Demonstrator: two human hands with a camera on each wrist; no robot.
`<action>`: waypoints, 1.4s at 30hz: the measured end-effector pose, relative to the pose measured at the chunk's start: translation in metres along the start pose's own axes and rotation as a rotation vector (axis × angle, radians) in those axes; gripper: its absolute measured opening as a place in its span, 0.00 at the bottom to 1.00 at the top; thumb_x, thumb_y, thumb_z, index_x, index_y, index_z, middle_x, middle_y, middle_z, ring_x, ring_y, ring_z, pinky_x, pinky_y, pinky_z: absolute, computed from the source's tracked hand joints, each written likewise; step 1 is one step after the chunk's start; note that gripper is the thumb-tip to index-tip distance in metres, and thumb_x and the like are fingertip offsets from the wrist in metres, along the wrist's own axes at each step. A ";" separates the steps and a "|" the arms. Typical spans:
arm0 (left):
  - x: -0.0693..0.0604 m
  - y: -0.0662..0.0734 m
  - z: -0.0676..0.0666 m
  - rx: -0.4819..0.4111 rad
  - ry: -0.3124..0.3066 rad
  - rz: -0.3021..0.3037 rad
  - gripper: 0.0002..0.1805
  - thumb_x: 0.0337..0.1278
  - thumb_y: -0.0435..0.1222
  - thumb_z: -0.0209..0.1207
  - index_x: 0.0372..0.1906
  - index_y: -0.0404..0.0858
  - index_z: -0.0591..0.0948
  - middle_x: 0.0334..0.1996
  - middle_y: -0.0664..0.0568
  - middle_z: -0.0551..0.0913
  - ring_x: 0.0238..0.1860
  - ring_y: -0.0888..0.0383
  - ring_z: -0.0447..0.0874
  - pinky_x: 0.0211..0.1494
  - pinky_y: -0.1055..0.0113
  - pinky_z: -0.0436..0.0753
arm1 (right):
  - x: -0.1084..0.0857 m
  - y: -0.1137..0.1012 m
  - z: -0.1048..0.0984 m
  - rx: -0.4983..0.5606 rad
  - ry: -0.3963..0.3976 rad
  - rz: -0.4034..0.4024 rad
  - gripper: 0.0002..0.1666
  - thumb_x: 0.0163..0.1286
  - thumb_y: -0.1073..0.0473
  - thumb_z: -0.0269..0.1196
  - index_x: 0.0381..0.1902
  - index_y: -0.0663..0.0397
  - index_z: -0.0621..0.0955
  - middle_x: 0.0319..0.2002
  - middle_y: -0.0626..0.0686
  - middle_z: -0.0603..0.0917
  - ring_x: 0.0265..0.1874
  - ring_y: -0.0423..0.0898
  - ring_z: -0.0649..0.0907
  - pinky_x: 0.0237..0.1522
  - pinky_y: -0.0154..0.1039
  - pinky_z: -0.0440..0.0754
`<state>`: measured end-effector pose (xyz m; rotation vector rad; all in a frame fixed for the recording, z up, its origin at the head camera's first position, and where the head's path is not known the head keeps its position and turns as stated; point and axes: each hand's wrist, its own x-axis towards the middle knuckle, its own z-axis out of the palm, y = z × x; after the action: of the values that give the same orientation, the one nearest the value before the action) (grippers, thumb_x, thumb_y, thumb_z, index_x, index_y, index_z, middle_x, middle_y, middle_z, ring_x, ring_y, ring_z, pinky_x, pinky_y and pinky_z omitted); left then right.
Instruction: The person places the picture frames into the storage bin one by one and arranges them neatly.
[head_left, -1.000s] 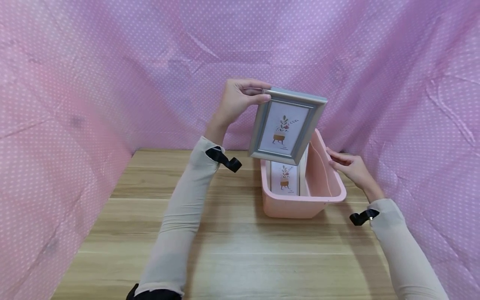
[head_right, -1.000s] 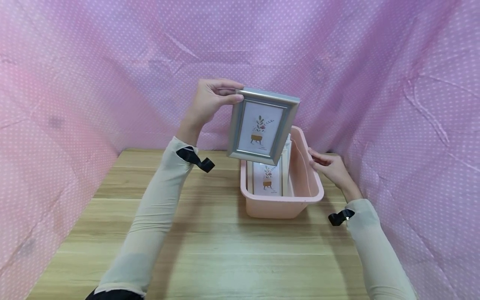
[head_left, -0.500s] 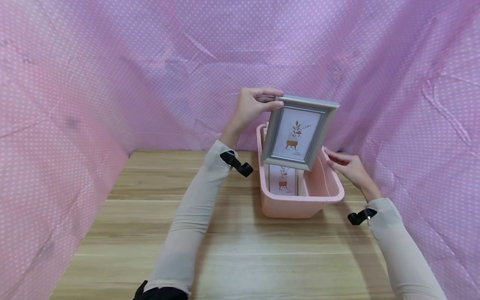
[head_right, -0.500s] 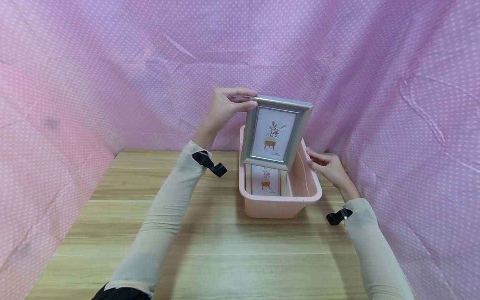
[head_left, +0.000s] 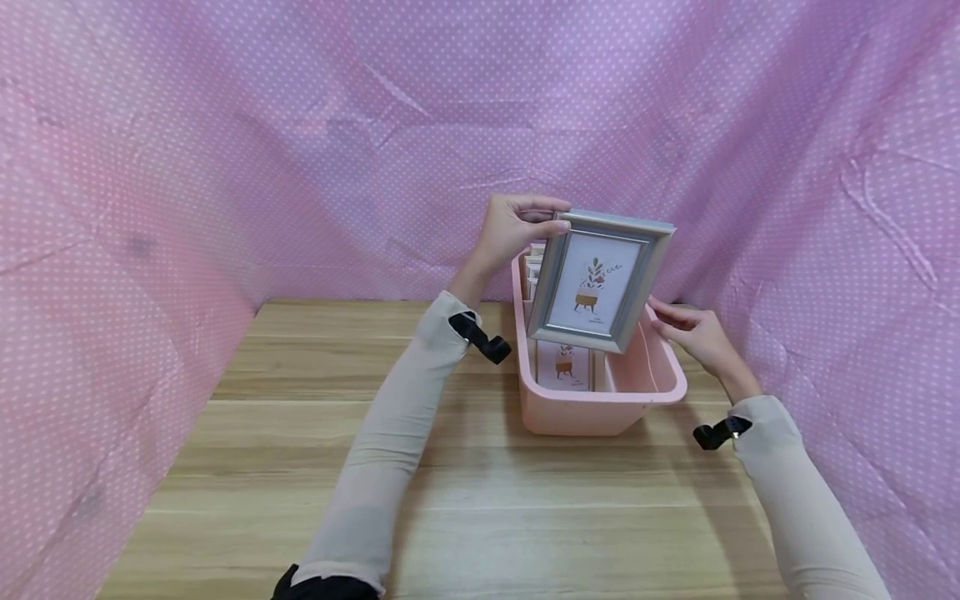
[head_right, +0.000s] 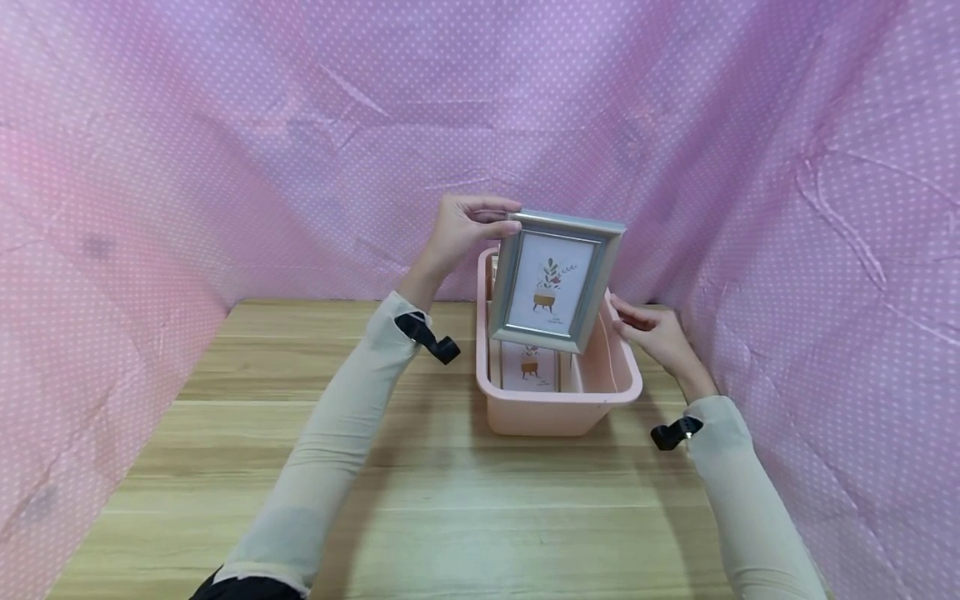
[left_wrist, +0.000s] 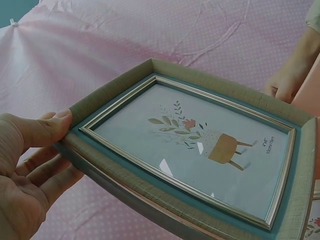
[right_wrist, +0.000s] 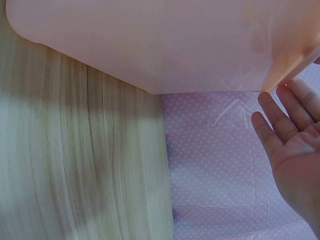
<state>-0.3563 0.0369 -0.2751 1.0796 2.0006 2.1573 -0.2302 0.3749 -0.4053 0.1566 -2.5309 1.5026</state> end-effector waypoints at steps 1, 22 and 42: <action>-0.001 -0.001 0.000 0.002 0.000 -0.001 0.14 0.53 0.26 0.72 0.45 0.27 0.87 0.42 0.36 0.90 0.37 0.59 0.92 0.45 0.63 0.91 | 0.000 0.000 0.000 0.004 -0.001 -0.002 0.27 0.70 0.67 0.67 0.64 0.71 0.75 0.55 0.29 0.83 0.49 0.20 0.80 0.47 0.16 0.79; -0.006 0.008 -0.018 0.050 -0.109 -0.078 0.15 0.52 0.27 0.73 0.47 0.30 0.88 0.49 0.40 0.88 0.44 0.51 0.92 0.49 0.60 0.91 | 0.000 -0.003 -0.003 -0.008 -0.007 -0.027 0.26 0.70 0.67 0.66 0.65 0.56 0.79 0.62 0.44 0.82 0.53 0.19 0.79 0.51 0.16 0.78; -0.018 -0.011 0.006 0.071 -0.119 -0.150 0.13 0.54 0.32 0.74 0.45 0.35 0.89 0.50 0.44 0.88 0.46 0.52 0.92 0.49 0.64 0.90 | -0.004 -0.002 0.002 -0.007 -0.008 -0.003 0.24 0.69 0.70 0.65 0.61 0.75 0.77 0.43 0.21 0.82 0.45 0.19 0.81 0.46 0.16 0.80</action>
<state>-0.3440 0.0363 -0.2934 1.0044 2.0474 1.9172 -0.2262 0.3726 -0.4057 0.1662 -2.5410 1.4943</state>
